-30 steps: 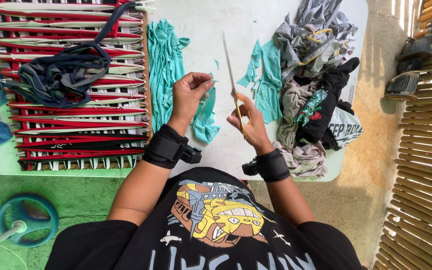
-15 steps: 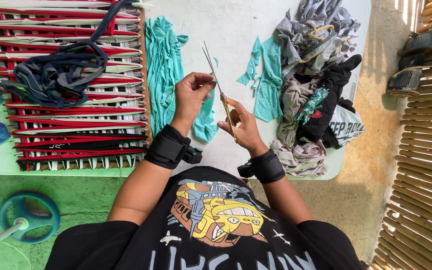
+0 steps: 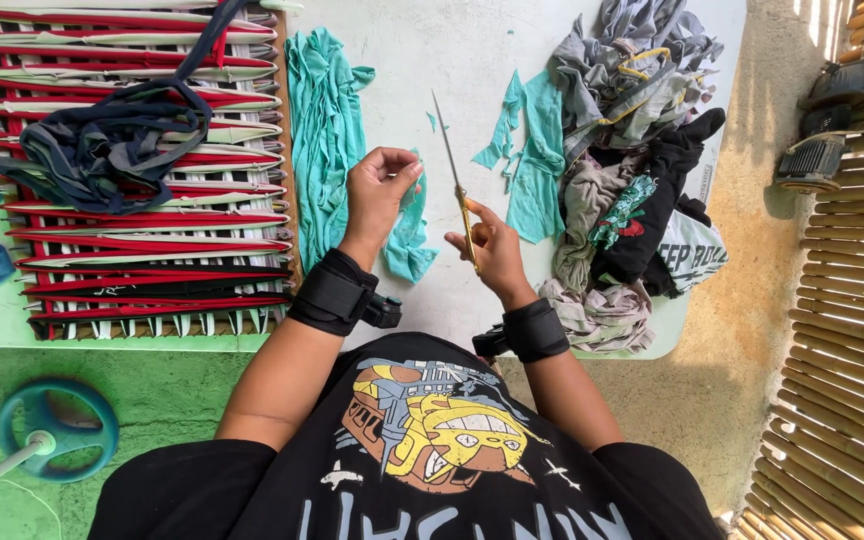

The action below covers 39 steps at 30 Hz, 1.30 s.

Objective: The person prepares fabric strips by holding a piece of fabric with one hand and cutting it with scissors held in the other hand, then shifting and straightening the fabric with both hands before cutting again. The process is repeated until the fabric is cut into strips.

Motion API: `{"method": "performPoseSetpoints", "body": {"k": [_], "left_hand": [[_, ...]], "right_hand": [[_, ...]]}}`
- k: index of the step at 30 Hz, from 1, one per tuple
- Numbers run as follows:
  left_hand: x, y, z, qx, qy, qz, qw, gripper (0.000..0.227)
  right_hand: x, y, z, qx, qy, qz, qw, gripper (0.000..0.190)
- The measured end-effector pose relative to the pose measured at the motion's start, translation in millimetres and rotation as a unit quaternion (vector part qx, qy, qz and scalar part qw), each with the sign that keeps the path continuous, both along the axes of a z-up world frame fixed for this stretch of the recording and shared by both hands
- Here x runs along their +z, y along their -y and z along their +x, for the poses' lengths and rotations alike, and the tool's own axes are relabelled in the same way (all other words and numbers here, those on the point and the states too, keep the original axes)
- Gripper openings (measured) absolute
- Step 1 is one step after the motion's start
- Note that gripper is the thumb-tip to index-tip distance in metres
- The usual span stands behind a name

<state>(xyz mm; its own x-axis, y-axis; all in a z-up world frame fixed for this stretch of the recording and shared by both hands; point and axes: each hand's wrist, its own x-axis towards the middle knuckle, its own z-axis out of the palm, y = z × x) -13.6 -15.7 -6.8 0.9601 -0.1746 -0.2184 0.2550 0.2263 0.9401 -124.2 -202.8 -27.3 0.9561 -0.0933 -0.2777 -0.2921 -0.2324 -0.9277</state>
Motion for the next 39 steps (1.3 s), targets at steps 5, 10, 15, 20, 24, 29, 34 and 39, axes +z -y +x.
{"method": "performPoseSetpoints", "body": {"k": [5,10,15,20,24,29,34,39], "left_hand": [[-20.5,-23.3,0.8,-0.005,0.007,0.004,1.000,0.016],[-45.0,-44.3,-2.1,-0.021,-0.016,0.014,1.000,0.025],[-63.5,-58.9,-5.7,-0.035,-0.013,-0.005,0.999,0.025],[-23.0,-61.6,-8.6,-0.101,-0.002,-0.002,0.995,0.032],[2.3,-58.8,-13.3,-0.154,-0.010,0.105,0.982,0.043],[26.1,-48.0,-18.0,-0.200,-0.002,0.122,0.972,0.046],[44.0,-20.7,-26.8,-0.265,0.033,0.157,0.951,0.037],[55.4,-16.2,-23.0,-0.261,0.058,0.120,0.956,0.027]], "right_hand": [[-43.9,25.7,-1.9,0.004,-0.016,-0.172,0.985,0.072],[-81.5,44.6,-12.6,0.037,0.042,-0.252,0.966,0.072],[-77.7,39.8,-13.8,0.081,0.002,-0.372,0.925,0.072],[-88.2,35.6,-13.8,0.092,-0.011,-0.425,0.900,0.073],[-88.9,33.6,-16.7,0.103,-0.015,-0.469,0.877,0.077],[-30.8,14.9,-5.0,0.085,0.075,-0.407,0.906,0.081],[57.0,-17.1,13.6,0.090,0.167,-0.096,0.977,0.086],[76.2,-12.9,16.0,0.123,0.195,-0.076,0.970,0.070]]}}
